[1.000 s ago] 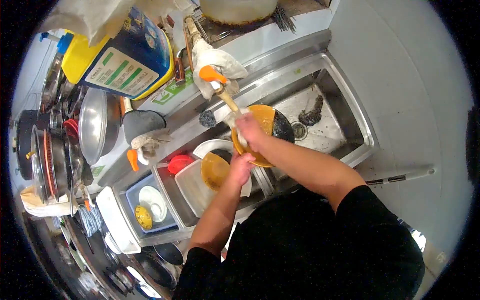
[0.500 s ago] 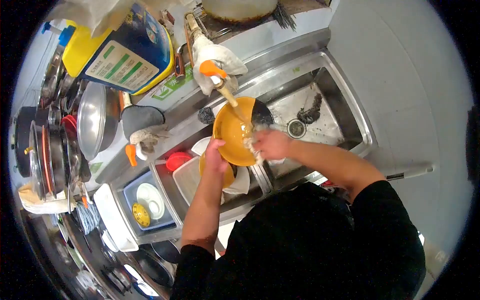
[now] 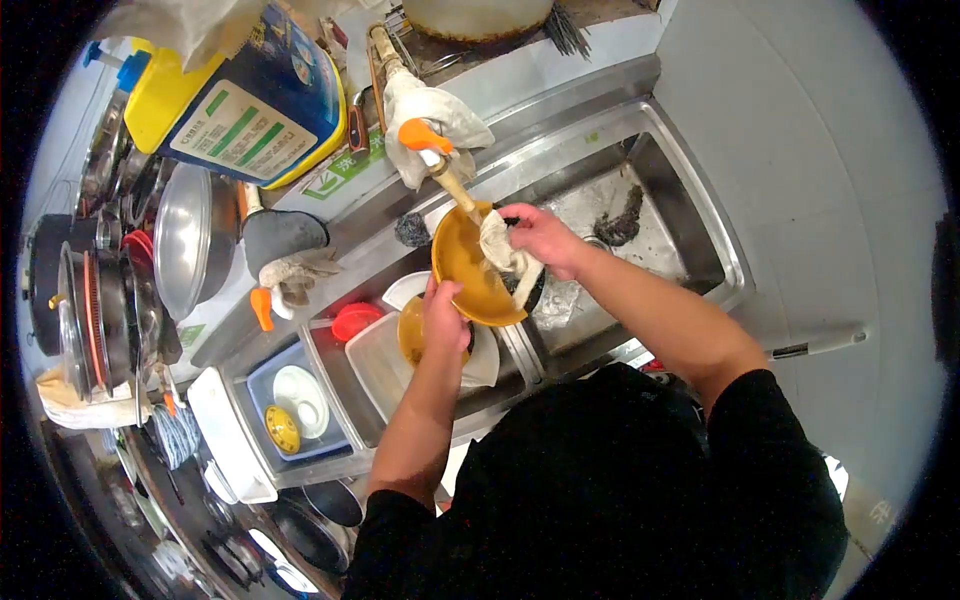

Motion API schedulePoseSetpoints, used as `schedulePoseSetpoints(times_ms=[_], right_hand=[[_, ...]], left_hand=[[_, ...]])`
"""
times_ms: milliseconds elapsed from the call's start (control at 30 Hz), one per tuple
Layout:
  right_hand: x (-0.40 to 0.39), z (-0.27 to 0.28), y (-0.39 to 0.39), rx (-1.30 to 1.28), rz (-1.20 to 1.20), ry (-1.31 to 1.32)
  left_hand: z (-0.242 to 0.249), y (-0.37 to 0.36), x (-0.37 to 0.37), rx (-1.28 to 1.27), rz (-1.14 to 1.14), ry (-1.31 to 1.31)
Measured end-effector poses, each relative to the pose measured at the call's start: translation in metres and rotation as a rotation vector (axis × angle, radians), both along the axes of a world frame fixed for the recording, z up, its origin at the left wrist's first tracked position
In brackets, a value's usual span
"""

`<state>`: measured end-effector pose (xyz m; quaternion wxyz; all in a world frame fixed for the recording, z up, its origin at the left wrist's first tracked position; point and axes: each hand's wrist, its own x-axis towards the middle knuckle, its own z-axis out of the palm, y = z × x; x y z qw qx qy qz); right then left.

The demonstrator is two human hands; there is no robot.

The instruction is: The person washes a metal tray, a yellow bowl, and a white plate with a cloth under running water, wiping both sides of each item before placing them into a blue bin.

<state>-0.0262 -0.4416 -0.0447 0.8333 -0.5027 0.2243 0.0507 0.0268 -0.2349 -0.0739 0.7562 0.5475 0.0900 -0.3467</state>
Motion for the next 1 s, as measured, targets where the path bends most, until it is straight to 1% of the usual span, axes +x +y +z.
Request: schedulePoseSetpoints(times_ms=[33,67,133,167,233,267,333,367,433,467,533,567,633,667,733,767,833,867,933,967,1000], right_hand=[[0.003,-0.009,0.003,-0.214,0.065,0.059],[-0.002,0.017,0.002,-0.599,0.289,0.115],[-0.009,-0.024,0.011,-1.384,0.261,-0.263],[-0.011,-0.023,0.012,-1.383,0.261,-0.265],[-0.013,-0.022,0.014,-1.576,0.497,-0.536],[-0.015,-0.026,0.012,-1.575,0.497,-0.538],[-0.016,-0.039,0.008,-1.69,0.607,-0.504],[-0.016,-0.042,0.011,-1.69,0.607,-0.504],[-0.023,-0.048,0.026,-1.476,0.601,-0.353],[-0.026,-0.045,0.039,-1.477,0.602,-0.351],[-0.023,-0.031,0.068,-0.814,0.475,-0.174],[-0.017,-0.018,0.077,-0.815,0.473,-0.172],[-0.01,0.006,0.09,-0.647,0.268,-0.269],[-0.012,0.003,0.089,-0.644,0.269,-0.267],[-0.015,-0.013,0.081,-0.894,0.487,-0.481],[-0.021,-0.025,0.064,-0.894,0.486,-0.481],[-0.035,-0.05,0.021,-1.636,0.681,-0.704],[-0.036,-0.05,0.014,-1.635,0.686,-0.705],[-0.036,-0.052,0.01,-1.787,0.557,-0.686],[-0.028,-0.041,0.016,-1.539,0.815,-0.513],[-0.024,-0.039,0.029,-1.543,0.811,-0.511]], left_hand=[[0.007,-0.003,-0.002,-0.017,0.018,0.022],[0.014,-0.005,-0.004,-0.017,0.019,0.019],[0.022,-0.008,-0.006,-0.098,0.066,0.092],[0.023,-0.008,-0.006,-0.097,0.067,0.091],[0.024,-0.007,-0.006,-0.126,0.048,0.091],[0.021,-0.005,-0.004,-0.125,0.049,0.091],[0.015,0.001,0.003,-0.155,0.05,0.133],[0.017,0.001,0.004,-0.156,0.05,0.133],[0.02,0.0,0.005,-0.172,0.072,0.085],[0.019,-0.002,0.005,-0.174,0.072,0.086],[0.016,-0.009,0.003,-0.046,0.18,0.074],[0.009,-0.009,0.004,-0.046,0.178,0.075],[-0.009,-0.006,0.004,-0.234,0.186,0.212],[-0.002,-0.007,0.003,-0.23,0.187,0.215],[0.022,-0.012,0.004,-0.159,0.196,0.26],[0.022,-0.006,0.009,-0.159,0.196,0.259],[0.019,0.009,0.022,-0.189,0.04,0.226],[0.017,0.009,0.021,-0.19,0.044,0.228],[0.015,0.01,0.02,-0.119,0.09,0.151],[0.014,0.009,0.02,-0.118,0.089,0.15],[0.013,0.006,0.021,-0.217,0.09,0.197]])
